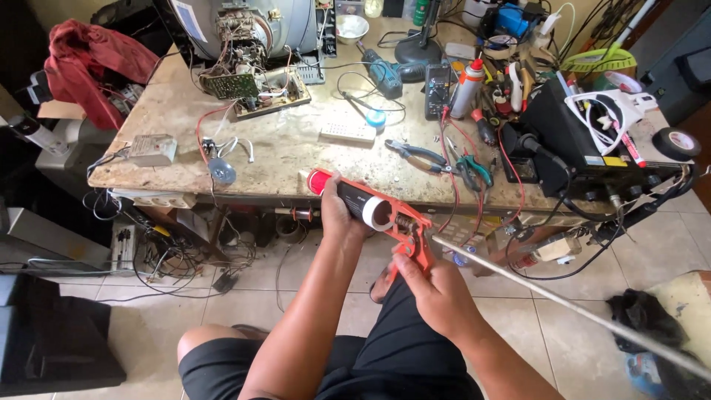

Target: Repairing and assembling a caulking gun using pliers and a screwdriver on a workbench.

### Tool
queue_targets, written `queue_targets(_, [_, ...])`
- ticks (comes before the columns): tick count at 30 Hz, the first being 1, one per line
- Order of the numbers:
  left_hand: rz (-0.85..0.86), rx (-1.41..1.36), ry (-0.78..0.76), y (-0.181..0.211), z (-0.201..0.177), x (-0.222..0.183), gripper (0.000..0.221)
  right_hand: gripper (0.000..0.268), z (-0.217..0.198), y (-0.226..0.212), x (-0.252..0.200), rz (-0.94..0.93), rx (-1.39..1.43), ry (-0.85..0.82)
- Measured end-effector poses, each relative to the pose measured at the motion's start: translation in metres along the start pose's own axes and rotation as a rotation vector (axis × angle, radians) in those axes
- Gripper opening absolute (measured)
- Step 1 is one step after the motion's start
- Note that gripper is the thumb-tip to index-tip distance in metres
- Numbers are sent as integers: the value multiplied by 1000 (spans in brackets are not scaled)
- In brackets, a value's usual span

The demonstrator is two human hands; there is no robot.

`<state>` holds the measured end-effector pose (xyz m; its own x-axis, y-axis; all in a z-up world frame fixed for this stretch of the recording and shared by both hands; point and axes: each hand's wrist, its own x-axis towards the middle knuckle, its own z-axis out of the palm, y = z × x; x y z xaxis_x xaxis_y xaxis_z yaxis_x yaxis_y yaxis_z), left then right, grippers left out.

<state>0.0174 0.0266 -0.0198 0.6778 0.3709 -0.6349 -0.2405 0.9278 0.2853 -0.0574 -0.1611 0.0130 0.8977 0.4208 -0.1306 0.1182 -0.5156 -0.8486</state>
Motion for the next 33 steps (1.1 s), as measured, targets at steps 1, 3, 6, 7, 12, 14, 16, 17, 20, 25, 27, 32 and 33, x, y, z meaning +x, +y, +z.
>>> queue_targets(1, [3, 1, -1, 0, -1, 3, 20, 46, 3, 7, 1, -2, 2, 0])
queue_targets(3, [28, -14, -7, 1, -2, 9, 22, 41, 9, 18, 5, -240, -60, 91])
queue_targets(6, [56, -41, -22, 3, -4, 14, 18, 42, 8, 0, 0, -206, 67, 63])
queue_targets(7, [59, -43, -19, 7, -4, 13, 18, 42, 8, -8, -1, -206, 67, 57])
queue_targets(12, [62, 27, -51, 11, -7, 23, 23, 50, 12, -19, 2, -291, 102, -39])
queue_targets(14, [33, -3, -43, 11, -5, 21, 21, 49, 11, -25, 2, -252, 64, -43])
queue_targets(16, [9, -34, -39, 14, -1, 18, 21, 49, 11, -29, 4, -220, 26, -47])
queue_targets(17, [-18, -38, -26, 15, 2, 16, 21, 44, 11, -30, 6, -198, 25, -52])
queue_targets(20, [-44, -51, -34, 17, 2, 25, 22, 48, 12, -35, 9, -182, 9, -81])
queue_targets(25, [-72, -97, -98, 15, -2, 55, 25, 25, 17, -37, 12, -177, -75, -121])
queue_targets(27, [-72, -37, -131, 15, -2, 54, 22, 39, 19, -38, 12, -64, -102, -81])
queue_targets(32, [-132, -24, -149, 17, -1, 60, 31, 37, 19, -39, 13, -65, -64, -81])
queue_targets(33, [-133, -18, -169, 18, 0, 62, 35, 30, 19, -38, 13, -58, -47, -92])
